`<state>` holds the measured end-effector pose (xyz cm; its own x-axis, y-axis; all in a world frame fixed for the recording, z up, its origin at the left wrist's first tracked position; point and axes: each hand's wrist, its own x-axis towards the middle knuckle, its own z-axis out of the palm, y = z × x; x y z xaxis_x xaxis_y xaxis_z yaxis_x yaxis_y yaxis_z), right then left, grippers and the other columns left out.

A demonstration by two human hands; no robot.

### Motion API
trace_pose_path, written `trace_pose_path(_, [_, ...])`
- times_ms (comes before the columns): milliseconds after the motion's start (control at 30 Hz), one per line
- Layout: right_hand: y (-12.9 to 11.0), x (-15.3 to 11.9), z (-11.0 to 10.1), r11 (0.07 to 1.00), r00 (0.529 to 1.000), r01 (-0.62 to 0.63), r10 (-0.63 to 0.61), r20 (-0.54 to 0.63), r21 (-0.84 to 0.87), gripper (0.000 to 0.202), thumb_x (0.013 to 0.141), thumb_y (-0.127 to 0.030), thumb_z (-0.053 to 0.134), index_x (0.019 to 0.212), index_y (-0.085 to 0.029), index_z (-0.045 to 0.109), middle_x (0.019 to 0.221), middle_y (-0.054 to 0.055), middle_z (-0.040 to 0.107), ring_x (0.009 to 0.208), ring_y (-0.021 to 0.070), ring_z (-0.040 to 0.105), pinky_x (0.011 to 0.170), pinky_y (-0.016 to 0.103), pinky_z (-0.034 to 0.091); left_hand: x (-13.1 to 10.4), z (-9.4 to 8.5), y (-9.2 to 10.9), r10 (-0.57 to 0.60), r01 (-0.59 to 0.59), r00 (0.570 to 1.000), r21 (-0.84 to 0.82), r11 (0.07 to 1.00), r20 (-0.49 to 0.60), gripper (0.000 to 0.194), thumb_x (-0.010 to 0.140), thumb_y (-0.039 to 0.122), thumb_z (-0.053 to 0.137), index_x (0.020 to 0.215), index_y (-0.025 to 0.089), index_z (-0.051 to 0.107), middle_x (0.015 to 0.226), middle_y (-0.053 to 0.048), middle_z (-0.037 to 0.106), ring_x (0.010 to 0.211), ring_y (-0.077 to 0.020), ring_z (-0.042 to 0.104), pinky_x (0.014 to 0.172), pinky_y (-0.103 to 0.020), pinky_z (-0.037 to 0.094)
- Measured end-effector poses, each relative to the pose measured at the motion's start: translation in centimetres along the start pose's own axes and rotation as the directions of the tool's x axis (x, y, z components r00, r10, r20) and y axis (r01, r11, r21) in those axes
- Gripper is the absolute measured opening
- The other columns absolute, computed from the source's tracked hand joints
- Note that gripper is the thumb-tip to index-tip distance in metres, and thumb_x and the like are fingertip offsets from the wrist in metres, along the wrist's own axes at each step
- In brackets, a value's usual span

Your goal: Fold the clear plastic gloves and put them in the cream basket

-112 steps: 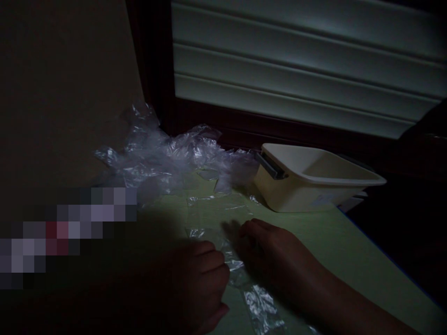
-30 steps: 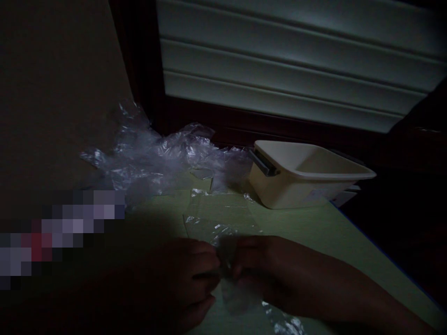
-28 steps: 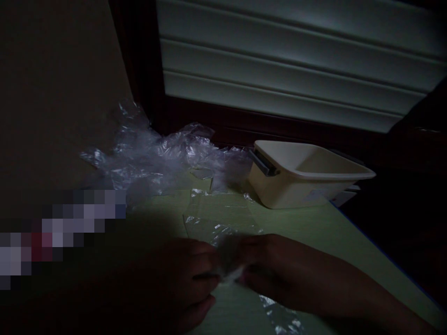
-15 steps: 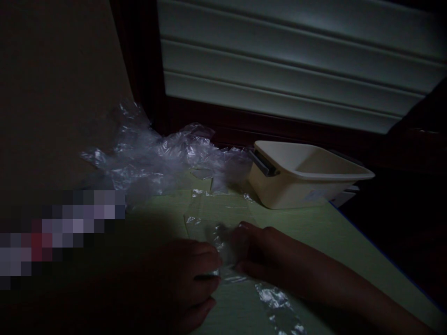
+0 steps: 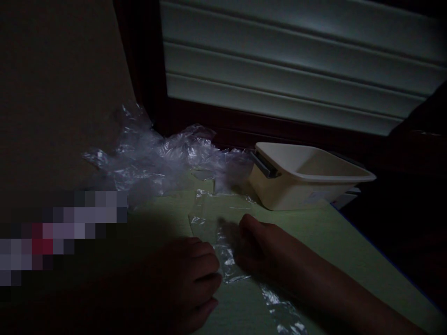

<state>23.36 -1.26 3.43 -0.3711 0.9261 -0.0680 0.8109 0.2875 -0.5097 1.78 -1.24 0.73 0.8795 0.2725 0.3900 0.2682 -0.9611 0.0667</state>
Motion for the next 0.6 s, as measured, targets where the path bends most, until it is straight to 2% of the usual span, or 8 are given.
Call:
trace_pose_path(100, [-0.8, -0.4, -0.3, 0.987, 0.986, 0.163, -0.163, -0.02, 0.004, 0.012, 0.08, -0.008, 0.053, 0.076, -0.019, 0.049, 0.069, -0.001, 0.054, 0.057, 0.0108, 0.047, 0.051, 0.022, 0.032, 0.1, -0.2, 0.4, -0.019, 0.02, 1.0, -0.037, 0.999, 0.014, 0.007, 0.084, 0.015, 0.057, 0.09, 0.014, 0.061, 0.084, -0.003, 0.062, 0.076, -0.0178, 0.053, 0.069, -0.033, 0.044])
trace_pose_path(233, [-1.4, -0.6, -0.2, 0.943, 0.941, 0.326, -0.331, 0.073, 0.07, 0.012, 0.09, -0.01, 0.048, 0.087, -0.016, 0.057, 0.086, 0.004, 0.06, 0.074, 0.013, 0.055, 0.065, 0.022, 0.043, 0.1, -0.1, 1.0, -0.021, 0.022, 1.0, -0.037, 0.999, 0.02, 0.016, 0.088, 0.02, 0.054, 0.101, 0.013, 0.06, 0.095, -0.004, 0.065, 0.086, -0.0199, 0.054, 0.081, -0.035, 0.044])
trace_pose_path(300, [-1.2, -0.5, 0.2, 0.934, 0.927, 0.356, -0.358, 0.109, 0.04, 0.013, 0.09, -0.008, 0.049, 0.093, -0.014, 0.059, 0.091, 0.006, 0.062, 0.079, 0.0145, 0.057, 0.07, 0.024, 0.045, 0.0, 0.1, 1.2, -0.02, 0.021, 1.0, -0.056, 0.998, 0.01, 0.019, 0.088, 0.021, 0.053, 0.103, 0.011, 0.06, 0.097, -0.005, 0.066, 0.087, -0.0207, 0.055, 0.082, -0.036, 0.044])
trace_pose_path(400, [-0.6, -0.1, 0.9, 0.921, 0.92, 0.386, -0.378, 0.103, -0.061, 0.016, 0.088, -0.005, 0.049, 0.096, -0.013, 0.061, 0.094, 0.008, 0.062, 0.082, 0.0166, 0.057, 0.073, 0.027, 0.046, 0.1, 0.2, 1.2, -0.029, 0.031, 0.999, -0.086, 0.996, 0.024, 0.02, 0.086, 0.021, 0.053, 0.102, 0.011, 0.061, 0.096, -0.007, 0.066, 0.086, -0.0215, 0.055, 0.079, -0.036, 0.046])
trace_pose_path(600, [0.6, 1.1, 1.2, 0.926, 0.95, 0.306, -0.31, 0.014, -0.221, 0.015, 0.092, -0.01, 0.047, 0.094, -0.014, 0.062, 0.089, 0.008, 0.059, 0.077, 0.0174, 0.054, 0.069, 0.029, 0.044, 0.2, 0.2, 1.0, -0.029, 0.031, 0.999, -0.113, 0.993, 0.018, 0.016, 0.083, 0.018, 0.054, 0.097, 0.014, 0.06, 0.088, -0.008, 0.065, 0.084, -0.0231, 0.056, 0.076, -0.037, 0.048])
